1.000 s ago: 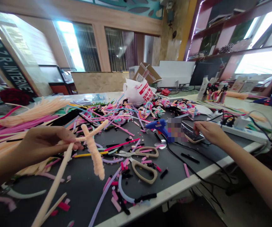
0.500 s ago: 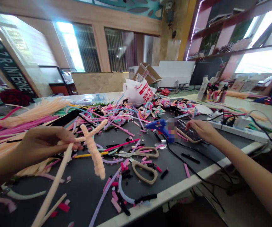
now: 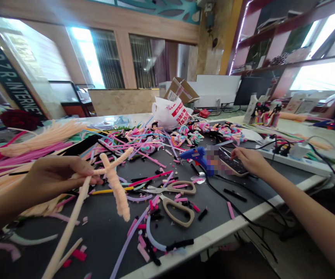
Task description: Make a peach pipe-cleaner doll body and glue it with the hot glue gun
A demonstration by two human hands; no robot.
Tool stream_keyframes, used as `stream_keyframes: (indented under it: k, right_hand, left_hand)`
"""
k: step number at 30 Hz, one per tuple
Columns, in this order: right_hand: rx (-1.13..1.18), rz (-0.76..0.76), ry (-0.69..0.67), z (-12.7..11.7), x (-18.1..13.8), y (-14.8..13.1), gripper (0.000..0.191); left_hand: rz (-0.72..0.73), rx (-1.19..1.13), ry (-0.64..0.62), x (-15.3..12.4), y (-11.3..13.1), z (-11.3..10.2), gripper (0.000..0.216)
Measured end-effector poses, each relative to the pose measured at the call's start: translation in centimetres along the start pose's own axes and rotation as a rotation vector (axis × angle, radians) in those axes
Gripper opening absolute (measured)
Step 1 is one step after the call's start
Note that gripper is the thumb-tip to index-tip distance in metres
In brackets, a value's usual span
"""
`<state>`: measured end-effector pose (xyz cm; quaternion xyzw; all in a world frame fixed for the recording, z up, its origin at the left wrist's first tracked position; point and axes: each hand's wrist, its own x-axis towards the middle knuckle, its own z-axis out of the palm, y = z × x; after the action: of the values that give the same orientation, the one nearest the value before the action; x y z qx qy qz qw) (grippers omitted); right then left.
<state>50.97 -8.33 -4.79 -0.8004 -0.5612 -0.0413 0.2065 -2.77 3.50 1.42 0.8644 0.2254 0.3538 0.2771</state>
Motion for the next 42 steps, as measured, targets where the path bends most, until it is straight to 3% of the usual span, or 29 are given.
stream_keyframes:
  k: [6, 9, 11, 13, 15, 17, 19, 22, 25, 29, 33, 42]
  right_hand:
    - [-0.046, 0.122, 0.187, -2.0, -0.6, -1.7, 0.045]
    - [-0.110, 0.158, 0.139, -3.3, -1.2, -2.2, 0.047]
    - [-0.127, 0.141, -0.015, -3.8, -2.0, -3.0, 0.049]
    - [-0.089, 0.089, -0.260, -4.0, -3.3, -4.8, 0.052]
    - [-0.021, 0.018, -0.468, -3.9, -4.9, -7.8, 0.049]
    - [0.061, -0.161, -0.675, -3.8, -6.5, -11.9, 0.046]
    - [0.135, -0.300, -0.633, -3.6, -7.7, -16.6, 0.043]
    - [0.346, -0.340, -0.579, -2.7, -8.7, -22.4, 0.039]
    - [0.570, -0.342, -0.480, -1.1, -8.8, -25.8, 0.068]
    - [0.986, -0.413, -0.605, 0.8, -8.9, -28.6, 0.069]
    - [1.268, -0.437, -0.783, 1.5, -9.7, -30.6, 0.032]
    - [1.305, -0.481, -0.536, 1.7, -11.0, -31.3, 0.017]
  left_hand:
    - [0.044, -0.003, -0.074, -0.1, -0.3, -0.2, 0.002]
    - [0.053, -0.006, -0.081, 0.0, -0.3, -0.2, 0.003]
    - [0.057, -0.001, -0.082, -0.1, -0.2, -0.1, 0.003]
    - [0.072, 0.010, -0.081, -0.1, 0.1, 0.0, 0.002]
    - [0.106, 0.030, -0.080, -0.2, 0.7, 0.2, 0.002]
    - [0.151, 0.091, -0.111, -0.2, 1.5, 0.5, 0.005]
    - [0.207, 0.134, -0.156, -0.2, 2.2, 0.9, 0.007]
    - [0.330, 0.105, -0.191, -0.4, 2.8, 1.3, 0.007]
    - [0.392, 0.030, -0.211, -0.6, 2.8, 1.5, 0.010]
    - [0.420, -0.007, -0.220, -1.1, 2.8, 1.7, 0.013]
    - [0.445, 0.000, -0.229, -1.5, 3.1, 1.9, 0.013]
    - [0.492, -0.032, -0.222, -1.7, 3.2, 2.3, 0.017]
